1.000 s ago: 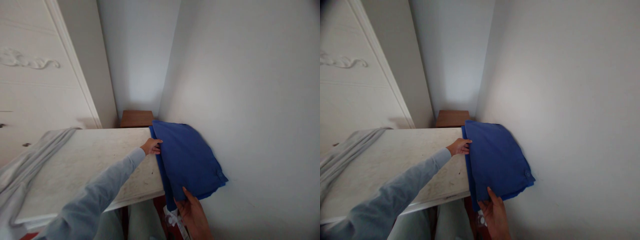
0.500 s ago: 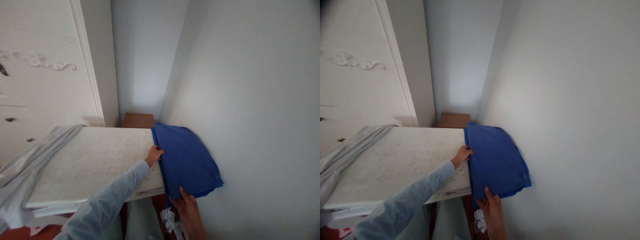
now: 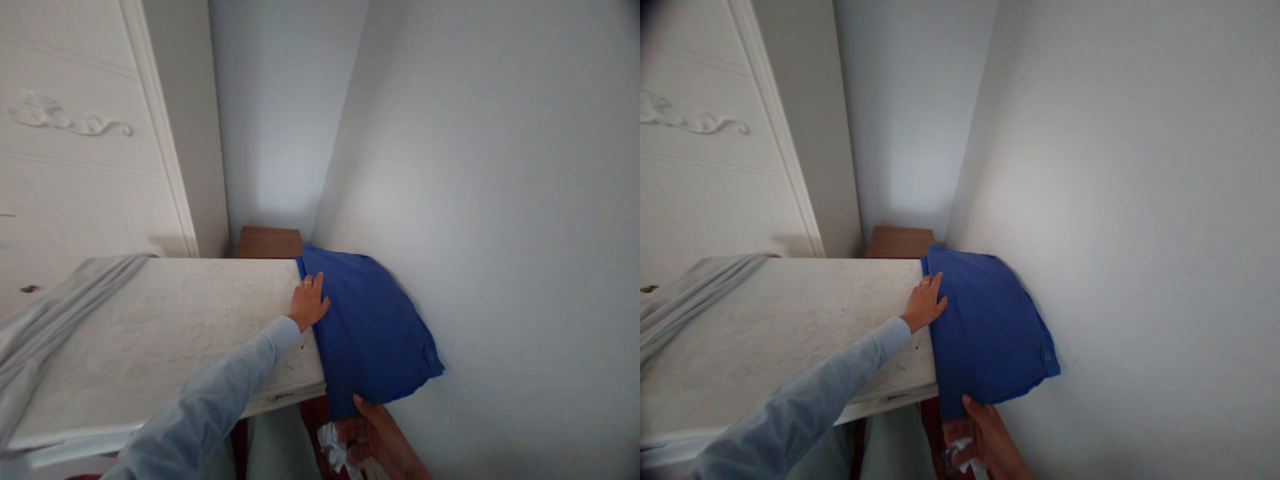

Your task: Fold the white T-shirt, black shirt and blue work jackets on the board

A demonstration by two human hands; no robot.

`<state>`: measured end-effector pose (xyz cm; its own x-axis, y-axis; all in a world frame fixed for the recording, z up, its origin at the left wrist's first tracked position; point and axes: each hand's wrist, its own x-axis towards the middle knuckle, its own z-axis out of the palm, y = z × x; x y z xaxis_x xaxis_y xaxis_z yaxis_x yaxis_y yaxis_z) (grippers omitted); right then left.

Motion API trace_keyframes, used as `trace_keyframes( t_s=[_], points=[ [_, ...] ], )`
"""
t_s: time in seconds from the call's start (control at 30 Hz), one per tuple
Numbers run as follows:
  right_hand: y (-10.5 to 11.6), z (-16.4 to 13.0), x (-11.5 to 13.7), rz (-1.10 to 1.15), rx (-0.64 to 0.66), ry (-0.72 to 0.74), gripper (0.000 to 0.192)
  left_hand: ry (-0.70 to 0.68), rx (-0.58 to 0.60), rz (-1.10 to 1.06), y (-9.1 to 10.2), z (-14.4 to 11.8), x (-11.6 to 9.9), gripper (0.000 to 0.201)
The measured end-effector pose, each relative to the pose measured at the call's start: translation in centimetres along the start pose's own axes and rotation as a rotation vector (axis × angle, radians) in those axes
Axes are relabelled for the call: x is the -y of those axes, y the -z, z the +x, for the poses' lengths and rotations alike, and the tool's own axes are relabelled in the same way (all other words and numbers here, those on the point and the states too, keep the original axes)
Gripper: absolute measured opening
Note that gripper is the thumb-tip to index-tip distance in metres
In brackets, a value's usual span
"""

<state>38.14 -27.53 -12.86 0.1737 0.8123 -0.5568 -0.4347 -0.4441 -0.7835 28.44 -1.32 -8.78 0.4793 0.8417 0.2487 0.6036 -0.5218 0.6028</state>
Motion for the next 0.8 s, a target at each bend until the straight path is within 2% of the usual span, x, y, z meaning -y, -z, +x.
trace_keyframes(
  t_s=[0.07,0.1,0.17,0.2,0.27,0.37,0.43,0.5,0.57,0.63,0.73,0.8],
  points=[
    [0.8,-1.5,2.6,-0.296,0.259,-0.113,0.046,-0.220,0.079,0.082,-0.4,0.4,0.1,0.058],
    [1.1,-2.2,4.4,-0.411,0.377,-0.098,0.038,-0.298,0.122,0.111,-0.8,0.6,0.3,0.057],
    [0.9,-2.7,8.6,-0.557,0.547,-0.078,0.037,-0.379,0.187,0.165,-1.8,0.7,0.8,0.059],
    [0.4,-2.4,10.9,-0.565,0.588,-0.063,0.043,-0.395,0.199,0.191,-2.3,0.6,1.1,0.061],
    [-1.3,0.2,15.4,-0.537,0.571,0.132,0.054,-0.408,0.175,0.222,-3.3,0.2,1.7,0.064],
    [-4.5,8.3,20.9,-0.710,0.344,0.560,0.046,-0.422,0.081,0.211,-4.2,-0.5,2.5,0.061],
    [-6.6,15.3,23.2,-0.902,0.229,0.729,0.048,-0.429,0.038,0.192,-4.6,-0.8,2.8,0.059],
    [-8.4,22.0,24.3,-1.167,0.218,0.814,0.050,-0.431,0.016,0.176,-4.9,-0.9,2.9,0.060],
    [-10.0,27.7,24.7,-1.385,0.264,0.843,0.052,-0.423,0.012,0.160,-5.1,-1.0,3.0,0.062],
    [-11.3,32.0,24.7,-1.518,0.331,0.814,0.050,-0.413,0.021,0.139,-5.1,-1.0,3.0,0.064],
    [-12.6,36.5,24.9,-1.623,0.392,0.657,0.054,-0.401,0.026,0.103,-5.1,-1.2,2.9,0.066],
    [-13.1,38.5,25.3,-1.674,0.342,0.546,0.065,-0.396,0.022,0.091,-5.1,-1.4,2.8,0.066]
  ],
)
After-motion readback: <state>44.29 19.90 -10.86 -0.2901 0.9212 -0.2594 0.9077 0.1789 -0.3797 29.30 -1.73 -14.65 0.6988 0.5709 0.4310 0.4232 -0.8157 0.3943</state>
